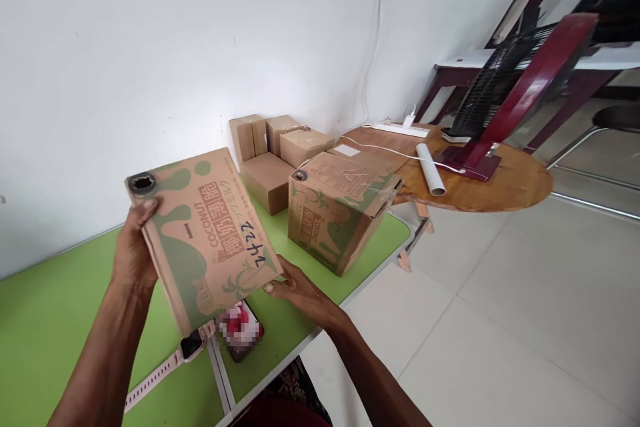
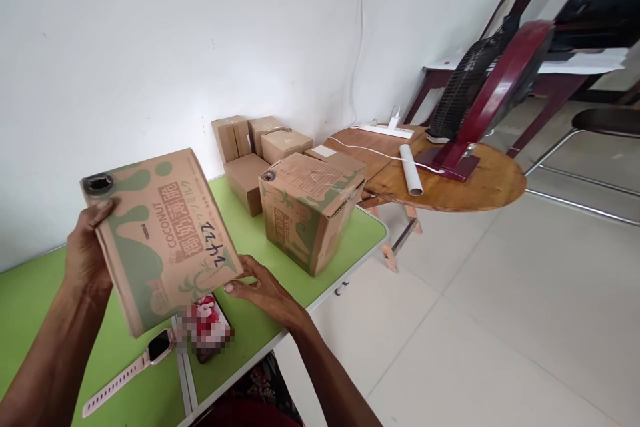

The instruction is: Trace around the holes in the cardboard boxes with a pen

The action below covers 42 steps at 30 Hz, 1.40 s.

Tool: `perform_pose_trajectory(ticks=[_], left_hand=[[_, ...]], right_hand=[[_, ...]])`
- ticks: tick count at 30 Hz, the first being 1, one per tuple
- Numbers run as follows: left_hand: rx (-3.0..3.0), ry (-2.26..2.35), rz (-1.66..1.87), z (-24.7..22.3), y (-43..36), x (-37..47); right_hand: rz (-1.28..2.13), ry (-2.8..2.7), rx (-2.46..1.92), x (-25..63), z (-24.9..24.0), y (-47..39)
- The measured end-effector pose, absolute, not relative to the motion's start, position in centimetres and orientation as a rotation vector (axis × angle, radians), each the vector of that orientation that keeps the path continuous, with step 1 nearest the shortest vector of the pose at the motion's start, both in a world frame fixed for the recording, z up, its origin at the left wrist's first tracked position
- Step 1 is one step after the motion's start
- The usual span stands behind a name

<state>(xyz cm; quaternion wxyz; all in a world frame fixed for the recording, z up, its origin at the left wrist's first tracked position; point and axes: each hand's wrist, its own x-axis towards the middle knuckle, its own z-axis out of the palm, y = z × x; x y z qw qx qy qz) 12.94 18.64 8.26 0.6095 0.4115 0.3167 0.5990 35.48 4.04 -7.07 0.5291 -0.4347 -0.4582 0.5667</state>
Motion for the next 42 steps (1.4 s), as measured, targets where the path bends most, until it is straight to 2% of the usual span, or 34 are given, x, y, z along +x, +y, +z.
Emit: perform_pose_trajectory(ticks=[12,19,22,27,29,34,42], left_hand=[[1.011,0.707,1.223,6.9,17.0,19.2],[1.032,0.596,1.273,6.1,16.2,23.9],[1.089,0.575,1.283,6.5,15.6,25.1],[1.079,0.544,1.296,7.5,15.6,24.1],[1.086,0.528,1.298,7.7,16.1,23.0],[1.117,0.576,1.354,7.9,17.3,20.5],[1.453,0.809,1.456,7.0,15.4,22.2]], right_hand=[[1.289,-0.919,-1.065,40.0,-8.0,-0.6],[1.091,-0.877,-1.103,43.6,-6.0,-3.5],[0.866,-0.828,-1.219,44.9,-5.7,-3.7],[0.127,-0.443,-1.389,49.5,-6.9,-1.3],[0.003,-0.438,-1.389,51.3,-7.0,0.4],[0.137,-0.718,-1.328,52.2,-6.2,4.1],[0.205,-0.695,-1.373,51.2,-7.4,3.5]])
